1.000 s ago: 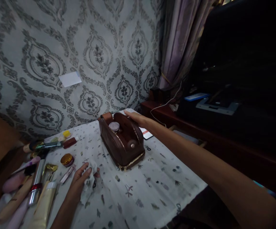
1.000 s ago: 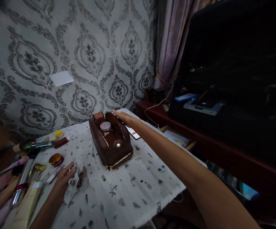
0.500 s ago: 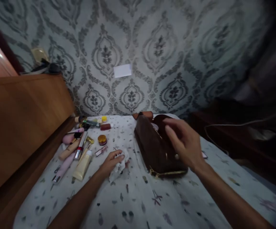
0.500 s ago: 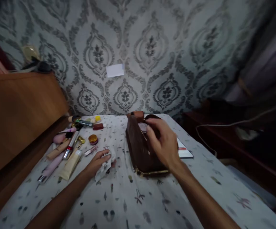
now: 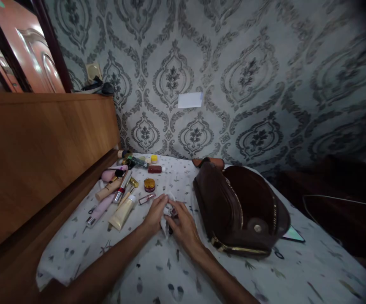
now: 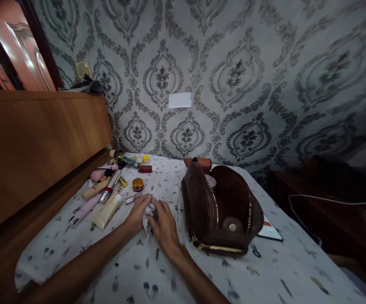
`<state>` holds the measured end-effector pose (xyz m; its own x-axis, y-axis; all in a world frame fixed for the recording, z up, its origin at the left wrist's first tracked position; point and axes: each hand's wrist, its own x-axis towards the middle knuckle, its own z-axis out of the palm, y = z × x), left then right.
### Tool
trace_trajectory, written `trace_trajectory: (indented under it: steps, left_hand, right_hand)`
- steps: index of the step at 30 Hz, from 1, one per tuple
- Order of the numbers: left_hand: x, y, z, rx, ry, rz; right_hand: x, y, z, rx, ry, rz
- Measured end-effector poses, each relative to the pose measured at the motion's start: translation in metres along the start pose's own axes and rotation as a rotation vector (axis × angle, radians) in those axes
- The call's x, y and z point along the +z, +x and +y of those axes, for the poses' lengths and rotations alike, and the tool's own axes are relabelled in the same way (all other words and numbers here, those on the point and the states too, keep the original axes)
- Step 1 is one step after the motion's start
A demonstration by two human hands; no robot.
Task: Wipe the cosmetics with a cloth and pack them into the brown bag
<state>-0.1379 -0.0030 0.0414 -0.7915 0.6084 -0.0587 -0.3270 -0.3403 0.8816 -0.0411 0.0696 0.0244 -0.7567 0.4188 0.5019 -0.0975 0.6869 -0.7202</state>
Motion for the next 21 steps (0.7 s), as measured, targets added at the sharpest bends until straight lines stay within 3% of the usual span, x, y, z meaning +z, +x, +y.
trace_trajectory:
  steps: [5, 10, 13, 16, 21]
  left_hand:
    - [-0.004, 0.007, -0.006, 0.003, -0.008, 0.065]
    - [-0.014, 0.018, -0.005, 0.031, 0.0, 0.148]
    - [-0.019, 0.024, -0.005, -0.005, 0.02, 0.135]
    - [-0.02, 0.027, -0.007, -0.018, 0.06, 0.096]
    - [-0.017, 0.029, -0.011, 0.099, 0.163, -0.029]
  right_hand:
    - [0.003, 0.017, 0.001, 0.083, 0.136, 0.072]
    - [0.012, 0.024, -0.002, 0.114, 0.321, 0.026]
    - [0.017, 0.036, 0.001, 0.161, 0.351, 0.119]
    - [0.019, 0.062, 0.002, 0.154, 0.25, 0.21]
    - [0.039, 0.129, -0.003, 0.095, 0.065, 0.092]
